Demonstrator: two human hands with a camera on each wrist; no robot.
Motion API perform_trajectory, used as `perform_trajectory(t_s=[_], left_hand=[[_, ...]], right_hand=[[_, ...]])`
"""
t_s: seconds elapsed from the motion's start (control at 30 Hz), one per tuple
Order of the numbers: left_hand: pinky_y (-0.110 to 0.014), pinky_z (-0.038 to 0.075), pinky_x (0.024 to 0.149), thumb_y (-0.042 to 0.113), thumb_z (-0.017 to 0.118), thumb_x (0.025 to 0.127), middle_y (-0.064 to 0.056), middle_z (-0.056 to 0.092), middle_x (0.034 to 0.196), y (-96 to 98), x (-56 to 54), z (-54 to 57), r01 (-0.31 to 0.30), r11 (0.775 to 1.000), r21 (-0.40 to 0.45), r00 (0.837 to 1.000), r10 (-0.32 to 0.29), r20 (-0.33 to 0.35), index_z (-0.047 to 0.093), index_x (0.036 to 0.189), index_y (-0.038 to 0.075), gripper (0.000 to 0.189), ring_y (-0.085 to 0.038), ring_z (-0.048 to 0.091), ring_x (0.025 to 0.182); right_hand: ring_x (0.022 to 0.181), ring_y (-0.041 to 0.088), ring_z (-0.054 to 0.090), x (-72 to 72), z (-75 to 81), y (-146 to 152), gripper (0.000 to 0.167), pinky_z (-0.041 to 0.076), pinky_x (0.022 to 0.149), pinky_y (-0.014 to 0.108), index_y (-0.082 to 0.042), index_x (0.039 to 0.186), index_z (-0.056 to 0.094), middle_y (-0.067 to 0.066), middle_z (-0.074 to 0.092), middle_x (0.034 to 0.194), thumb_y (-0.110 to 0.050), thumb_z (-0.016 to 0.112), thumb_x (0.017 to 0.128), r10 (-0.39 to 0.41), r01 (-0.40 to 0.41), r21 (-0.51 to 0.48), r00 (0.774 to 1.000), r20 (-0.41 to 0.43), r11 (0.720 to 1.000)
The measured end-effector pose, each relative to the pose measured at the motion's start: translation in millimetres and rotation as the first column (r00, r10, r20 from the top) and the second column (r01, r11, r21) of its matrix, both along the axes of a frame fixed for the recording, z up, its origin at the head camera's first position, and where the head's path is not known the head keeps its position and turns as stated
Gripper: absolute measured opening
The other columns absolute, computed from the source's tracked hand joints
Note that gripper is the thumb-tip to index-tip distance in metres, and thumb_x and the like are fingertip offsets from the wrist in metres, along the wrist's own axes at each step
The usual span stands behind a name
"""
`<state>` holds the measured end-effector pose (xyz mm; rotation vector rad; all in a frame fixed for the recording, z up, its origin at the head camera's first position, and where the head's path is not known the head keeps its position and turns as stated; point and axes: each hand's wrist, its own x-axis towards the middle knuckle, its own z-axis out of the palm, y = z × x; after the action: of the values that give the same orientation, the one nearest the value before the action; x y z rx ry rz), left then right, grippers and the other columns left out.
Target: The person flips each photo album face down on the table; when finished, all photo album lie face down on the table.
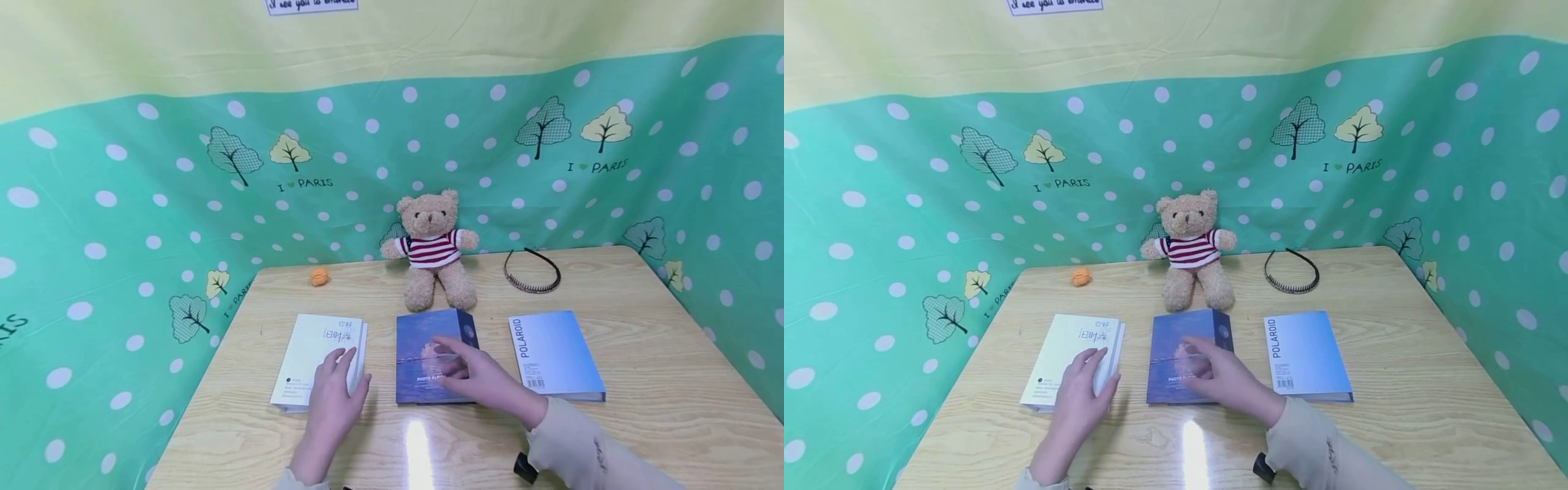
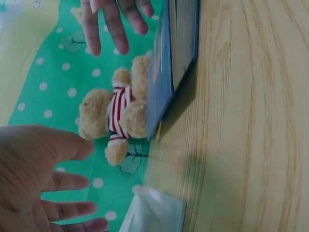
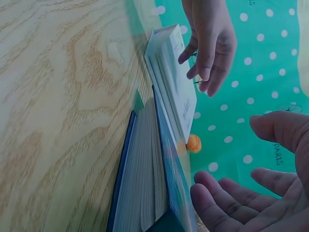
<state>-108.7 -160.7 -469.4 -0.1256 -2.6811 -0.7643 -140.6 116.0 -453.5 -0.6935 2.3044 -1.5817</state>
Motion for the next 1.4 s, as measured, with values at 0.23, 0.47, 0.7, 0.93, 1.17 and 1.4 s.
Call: perform_trajectory(t_s=[0.23,0.47,0.7,0.93,1.17,1.4], left_hand=[[-0.055,0.046,0.094,0.021,0.077,0.082,-0.023,0.051,0.133,-13.2,0.1,-0.3,0.019,1.0,0.005,1.0,-0.019,-0.008,0.059,0.13,0.001,0.055,-0.041,0.05,0.118],[-0.056,0.043,0.098,0.021,0.077,0.082,-0.023,0.05,0.136,-23.9,0.0,1.0,0.022,1.0,-0.013,1.0,-0.022,-0.002,0.058,0.13,0.001,0.055,-0.042,0.048,0.121],[-0.06,0.039,0.1,0.02,0.077,0.082,-0.026,0.049,0.136,-35.5,-0.1,2.9,0.027,0.999,-0.047,1.0,-0.027,-0.014,0.058,0.131,0.0,0.056,-0.045,0.046,0.124],[-0.06,0.032,0.104,0.023,0.078,0.082,-0.028,0.045,0.139,-47.1,-0.4,5.7,0.01,0.997,-0.081,1.0,-0.009,0.008,0.057,0.132,-0.001,0.06,-0.046,0.04,0.128],[-0.063,0.029,0.103,0.024,0.079,0.08,-0.033,0.043,0.138,-55.5,-0.1,8.5,0.013,0.994,-0.11,1.0,-0.014,-0.009,0.056,0.131,-0.003,0.063,-0.048,0.039,0.126],[-0.068,0.025,0.103,0.026,0.078,0.08,-0.035,0.038,0.141,-63.8,0.3,10.5,0.003,0.994,-0.108,0.999,0.002,0.043,0.055,0.133,-0.003,0.065,-0.055,0.034,0.128]], right_hand=[[0.111,0.037,0.06,-1.4,-2.9,-9.8,0.072,0.053,0.089,0.033,-0.006,0.15,0.033,0.024,0.049,0.137,-0.012,0.07,0.089,0.045,-0.044,-0.042,0.999,0.022,0.998],[0.111,0.038,0.06,-3.2,-3.3,-20.7,0.074,0.052,0.092,0.044,-0.007,0.151,0.032,0.026,0.048,0.138,-0.015,0.071,0.089,0.067,-0.065,-0.05,0.997,0.03,0.997],[0.111,0.037,0.059,-4.8,-4.0,-26.3,0.075,0.051,0.093,0.046,-0.008,0.152,0.03,0.026,0.047,0.14,-0.014,0.071,0.089,0.077,-0.074,-0.055,0.996,0.05,0.996],[0.114,0.039,0.057,-6.0,-5.6,-31.0,0.076,0.05,0.095,0.046,-0.002,0.151,0.029,0.027,0.047,0.14,-0.018,0.071,0.09,0.101,-0.097,-0.067,0.994,0.049,0.993],[0.116,0.039,0.056,-5.4,-2.3,-39.0,0.075,0.048,0.096,0.05,-0.005,0.152,0.029,0.026,0.045,0.142,-0.018,0.07,0.091,0.114,-0.108,-0.068,0.989,0.09,0.992],[0.117,0.038,0.056,-6.6,-2.6,-44.8,0.075,0.048,0.097,0.05,-0.004,0.152,0.029,0.026,0.046,0.141,-0.016,0.07,0.09,0.118,-0.113,-0.062,0.988,0.096,0.992]])
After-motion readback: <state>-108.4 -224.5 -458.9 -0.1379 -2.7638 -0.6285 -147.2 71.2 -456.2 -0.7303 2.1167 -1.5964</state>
